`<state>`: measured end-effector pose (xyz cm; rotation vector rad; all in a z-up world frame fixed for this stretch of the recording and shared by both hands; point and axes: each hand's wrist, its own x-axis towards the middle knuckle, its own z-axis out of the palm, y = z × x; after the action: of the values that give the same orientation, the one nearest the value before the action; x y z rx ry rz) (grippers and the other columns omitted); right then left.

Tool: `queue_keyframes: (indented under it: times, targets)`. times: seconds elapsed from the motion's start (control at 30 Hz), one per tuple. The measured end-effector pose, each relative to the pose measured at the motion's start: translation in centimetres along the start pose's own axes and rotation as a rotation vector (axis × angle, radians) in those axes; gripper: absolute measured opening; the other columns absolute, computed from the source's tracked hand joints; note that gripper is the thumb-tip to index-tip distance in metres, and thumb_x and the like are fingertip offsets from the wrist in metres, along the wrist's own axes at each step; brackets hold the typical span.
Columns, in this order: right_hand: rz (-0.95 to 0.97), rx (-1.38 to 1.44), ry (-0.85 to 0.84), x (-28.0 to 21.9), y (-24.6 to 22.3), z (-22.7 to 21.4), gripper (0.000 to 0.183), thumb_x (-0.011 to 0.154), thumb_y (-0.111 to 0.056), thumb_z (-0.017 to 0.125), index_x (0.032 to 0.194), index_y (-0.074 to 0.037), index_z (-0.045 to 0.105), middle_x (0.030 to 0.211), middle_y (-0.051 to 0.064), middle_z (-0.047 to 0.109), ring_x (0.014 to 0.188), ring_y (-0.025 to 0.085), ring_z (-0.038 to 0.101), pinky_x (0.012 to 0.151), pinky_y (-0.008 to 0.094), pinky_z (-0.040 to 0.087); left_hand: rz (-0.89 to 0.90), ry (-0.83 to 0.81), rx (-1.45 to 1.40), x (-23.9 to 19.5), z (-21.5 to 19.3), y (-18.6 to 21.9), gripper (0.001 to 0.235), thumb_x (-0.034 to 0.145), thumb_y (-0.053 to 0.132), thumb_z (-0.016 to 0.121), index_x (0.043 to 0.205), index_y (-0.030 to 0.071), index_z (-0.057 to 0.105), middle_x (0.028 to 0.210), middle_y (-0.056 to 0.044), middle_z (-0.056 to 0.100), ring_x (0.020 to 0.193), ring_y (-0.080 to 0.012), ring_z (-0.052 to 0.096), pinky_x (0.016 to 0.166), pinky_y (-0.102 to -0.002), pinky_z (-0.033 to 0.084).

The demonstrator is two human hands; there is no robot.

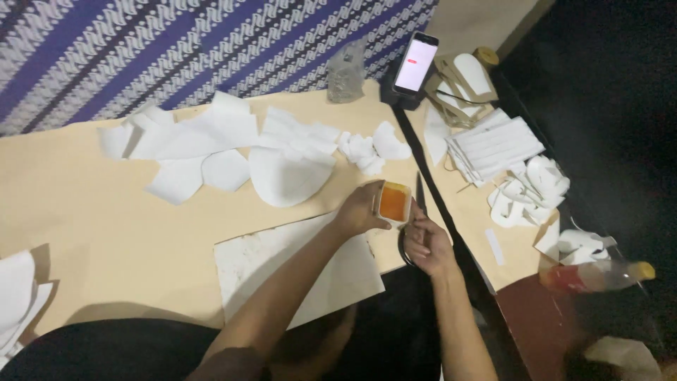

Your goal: The person folds white face masks by hand, aligning the edges and pressing them flat. The person handles the masks one by one, folding them into smaller shapes and placing them on the table.

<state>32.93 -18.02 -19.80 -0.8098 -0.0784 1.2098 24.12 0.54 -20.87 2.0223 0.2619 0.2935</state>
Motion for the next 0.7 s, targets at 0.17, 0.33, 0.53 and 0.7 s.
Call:
queue_keyframes:
  times: [0.17,0.33,0.53,0.7]
  targets:
    - [-0.002,-0.985,0.401,-1.5,1.4,2.1,0.054,0.094,-0.017,0.046,0.147,-0.013,0.053,0.079,0.021,0.056,0.068,0.030,0.049,0.055,0.038,0.036,0.045,-0.039,0.103,-0.4,-1.3,-0.3,0.111,0.065,0.053,0.090,0.153,0.011,0.036,0.141,-0.020,0.056,0.133,-0.0413,0.053,0.119,-0.051,0.037]
    - [0.002,-1.534,0.518,-7.1,-0.2,12.2,0.057,0.095,-0.032,0.041,0.145,-0.012,0.060,0.141,0.019,0.064,0.131,0.032,0.060,0.111,0.038,0.042,0.211,0.070,0.090,-0.5,-1.6,-0.9,0.083,0.062,0.062,0.076,0.124,0.009,0.061,0.123,-0.012,0.069,0.113,-0.0317,0.064,0.094,-0.045,0.047]
    - [-0.707,-1.444,0.525,-11.4,2.5,13.9,0.035,0.100,-0.020,0.058,0.132,-0.012,0.071,0.081,0.005,0.059,0.079,0.016,0.056,0.081,0.030,0.045,-0.007,-0.068,0.254,-1.3,-2.8,0.2,0.112,0.064,0.051,0.086,0.154,0.006,0.035,0.154,-0.018,0.048,0.140,-0.0363,0.046,0.116,-0.049,0.031]
    - [-0.808,-1.067,0.780,-13.1,6.0,14.0,0.060,0.100,-0.003,0.060,0.156,-0.001,0.040,0.088,0.011,0.061,0.088,0.021,0.060,0.088,0.034,0.049,0.104,0.018,-0.104,-3.3,-11.1,0.4,0.059,0.096,0.016,0.061,0.153,0.012,0.045,0.152,-0.012,0.055,0.129,-0.0310,0.063,0.103,-0.041,0.055]
